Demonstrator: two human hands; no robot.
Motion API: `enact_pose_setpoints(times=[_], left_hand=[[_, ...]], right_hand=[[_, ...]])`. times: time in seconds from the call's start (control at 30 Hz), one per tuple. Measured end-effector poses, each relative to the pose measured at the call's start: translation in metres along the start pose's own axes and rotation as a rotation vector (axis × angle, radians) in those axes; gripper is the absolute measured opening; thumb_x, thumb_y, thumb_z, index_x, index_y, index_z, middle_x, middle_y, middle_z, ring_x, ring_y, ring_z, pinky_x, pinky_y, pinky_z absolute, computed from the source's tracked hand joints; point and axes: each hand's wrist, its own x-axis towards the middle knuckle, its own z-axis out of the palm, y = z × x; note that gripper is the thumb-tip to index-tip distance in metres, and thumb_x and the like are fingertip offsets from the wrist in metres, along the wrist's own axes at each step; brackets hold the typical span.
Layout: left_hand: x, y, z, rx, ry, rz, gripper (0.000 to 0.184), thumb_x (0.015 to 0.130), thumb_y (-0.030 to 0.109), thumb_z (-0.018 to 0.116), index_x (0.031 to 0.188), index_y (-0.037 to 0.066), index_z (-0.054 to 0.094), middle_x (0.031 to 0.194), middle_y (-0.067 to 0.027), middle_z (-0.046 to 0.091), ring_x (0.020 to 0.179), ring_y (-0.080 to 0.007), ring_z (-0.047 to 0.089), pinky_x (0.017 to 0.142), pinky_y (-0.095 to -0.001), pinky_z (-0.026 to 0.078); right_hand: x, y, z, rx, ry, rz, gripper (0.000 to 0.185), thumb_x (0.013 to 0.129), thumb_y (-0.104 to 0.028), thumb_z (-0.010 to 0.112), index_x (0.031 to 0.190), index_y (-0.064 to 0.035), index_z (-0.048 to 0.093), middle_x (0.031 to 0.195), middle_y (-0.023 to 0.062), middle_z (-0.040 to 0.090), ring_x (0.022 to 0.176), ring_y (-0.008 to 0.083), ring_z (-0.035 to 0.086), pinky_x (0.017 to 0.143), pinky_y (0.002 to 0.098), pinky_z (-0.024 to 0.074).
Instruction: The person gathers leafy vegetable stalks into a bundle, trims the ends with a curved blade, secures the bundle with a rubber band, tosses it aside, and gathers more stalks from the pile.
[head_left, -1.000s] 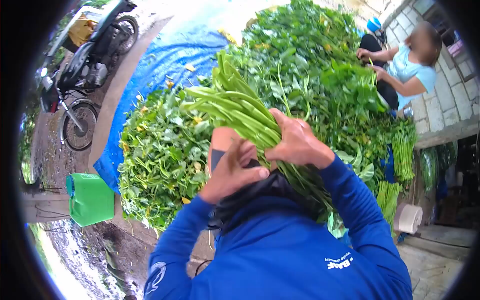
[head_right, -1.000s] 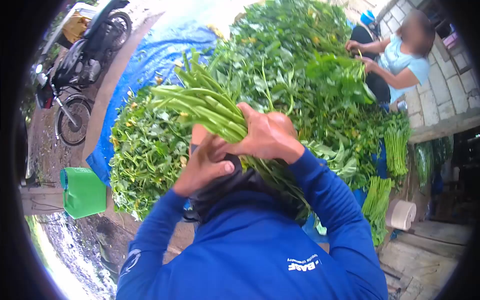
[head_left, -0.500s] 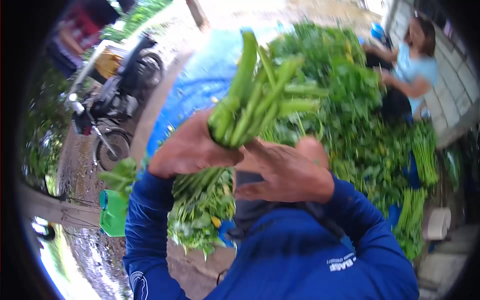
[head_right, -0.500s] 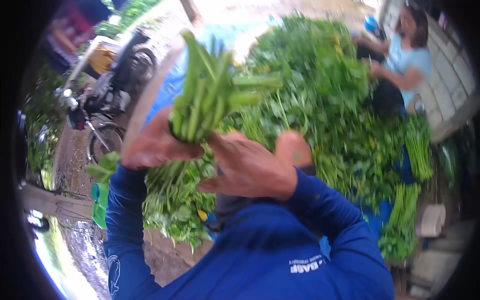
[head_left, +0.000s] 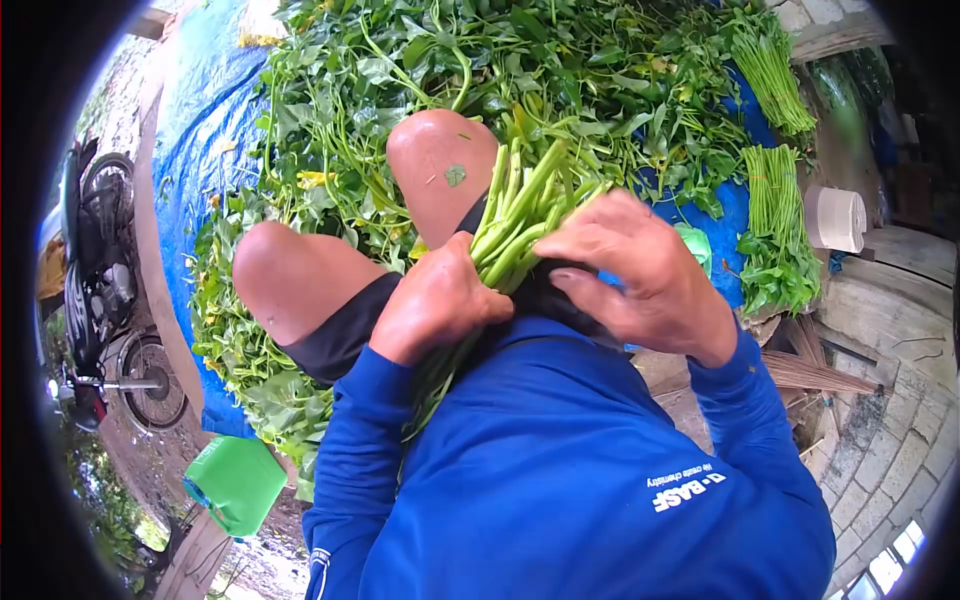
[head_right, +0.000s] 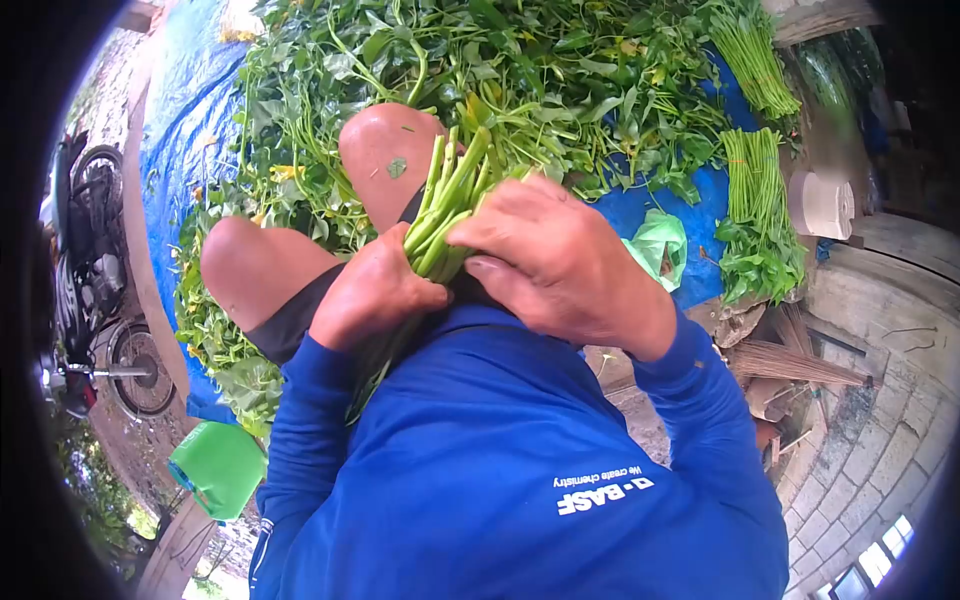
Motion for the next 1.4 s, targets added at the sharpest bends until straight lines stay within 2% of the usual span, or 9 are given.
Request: enact_pose_setpoints(times=[0.07,0.33,0.53,0.7,0.9,1.1,1.13,1.27,1.4], left_hand=[[-0.002,0.007,-0.005,-0.005,0.004,-0.003,0.058,0.069,0.027,0.085,0.105,-0.011,0.061,0.093,-0.034,0.072,0.094,-0.0477,0.074,0.085,-0.0502,0.058],[-0.006,-0.015,-0.016,-0.144,-0.012,0.043,0.101,0.067,0.036,0.098,0.137,-0.009,0.04,0.115,-0.0351,0.069,0.112,-0.0448,0.071,0.098,-0.0465,0.056],[-0.002,-0.014,-0.017,-0.112,-0.002,0.015,0.112,0.067,0.031,0.102,0.146,-0.006,0.033,0.126,-0.0317,0.067,0.123,-0.0394,0.068,0.107,-0.0429,0.052],[-0.001,-0.01,-0.018,-0.123,-0.017,0.017,0.112,0.066,0.032,0.102,0.146,-0.004,0.032,0.127,-0.0328,0.067,0.122,-0.0419,0.069,0.107,-0.0438,0.053],[-0.002,-0.008,-0.016,-0.11,-0.008,0.049,0.11,0.066,0.032,0.1,0.144,-0.002,0.03,0.116,-0.0337,0.07,0.114,-0.0481,0.071,0.101,-0.0473,0.055],[-0.003,-0.007,-0.011,-0.057,0.0,0.068,0.107,0.067,0.03,0.099,0.143,0.0,0.03,0.109,-0.0354,0.07,0.107,-0.0525,0.071,0.096,-0.0503,0.056],[-0.003,-0.007,-0.011,-0.051,0.007,0.072,0.107,0.067,0.03,0.099,0.143,0.0,0.03,0.108,-0.0354,0.07,0.106,-0.0527,0.07,0.096,-0.0504,0.056],[-0.005,-0.005,-0.011,-0.053,0.009,0.064,0.107,0.067,0.03,0.098,0.143,-0.001,0.03,0.108,-0.0353,0.07,0.107,-0.0519,0.071,0.096,-0.0504,0.056],[-0.004,-0.004,-0.014,-0.082,0.003,0.062,0.108,0.067,0.029,0.099,0.143,-0.001,0.029,0.109,-0.0351,0.07,0.108,-0.0507,0.071,0.098,-0.0495,0.056]], right_hand=[[0.024,0.006,0.008,-0.279,0.135,-0.232,0.024,0.089,-0.011,0.075,0.113,-0.0084,0.073,0.105,0.0099,0.068,0.1,0.0319,0.065,0.088,0.0441,0.0554],[0.04,0.038,0.023,-0.376,-0.102,-0.216,0.028,0.083,-0.013,0.079,0.11,-0.0112,0.075,0.101,0.0075,0.066,0.097,0.0313,0.063,0.082,0.0438,0.0533],[0.045,0.03,0.026,-0.384,-0.152,-0.087,0.013,0.089,-0.018,0.073,0.1,-0.0112,0.072,0.097,0.0085,0.065,0.095,0.0311,0.063,0.077,0.0462,0.0523],[0.042,0.035,0.026,-0.366,-0.224,-0.069,0.018,0.096,-0.023,0.073,0.11,-0.0113,0.075,0.093,0.0083,0.065,0.091,0.0316,0.064,0.074,0.0454,0.0494],[0.039,0.015,0.022,-0.495,-0.172,-0.009,0.015,0.093,-0.023,0.074,0.1,-0.0095,0.075,0.09,0.0082,0.067,0.088,0.0311,0.065,0.073,0.0464,0.0486],[0.051,0.021,0.029,-0.286,-0.293,0.447,0.027,0.092,-0.024,0.067,0.074,-0.0043,0.071,0.069,0.0176,0.065,0.072,0.0404,0.069,0.068,0.0548,0.0536],[0.046,0.028,0.034,-0.545,-0.282,0.128,0.031,0.092,-0.031,0.068,0.077,-0.0039,0.075,0.07,0.0221,0.068,0.068,0.0448,0.069,0.068,0.056,0.0558],[0.051,0.03,0.035,-0.26,-0.243,0.495,0.023,0.094,-0.028,0.072,0.088,-0.0062,0.077,0.074,0.0176,0.068,0.07,0.0433,0.069,0.07,0.054,0.056],[0.041,0.037,0.032,-0.126,-0.197,0.272,0.027,0.092,-0.022,0.074,0.115,-0.0078,0.071,0.1,0.016,0.071,0.098,0.0405,0.07,0.082,0.0517,0.0559]])
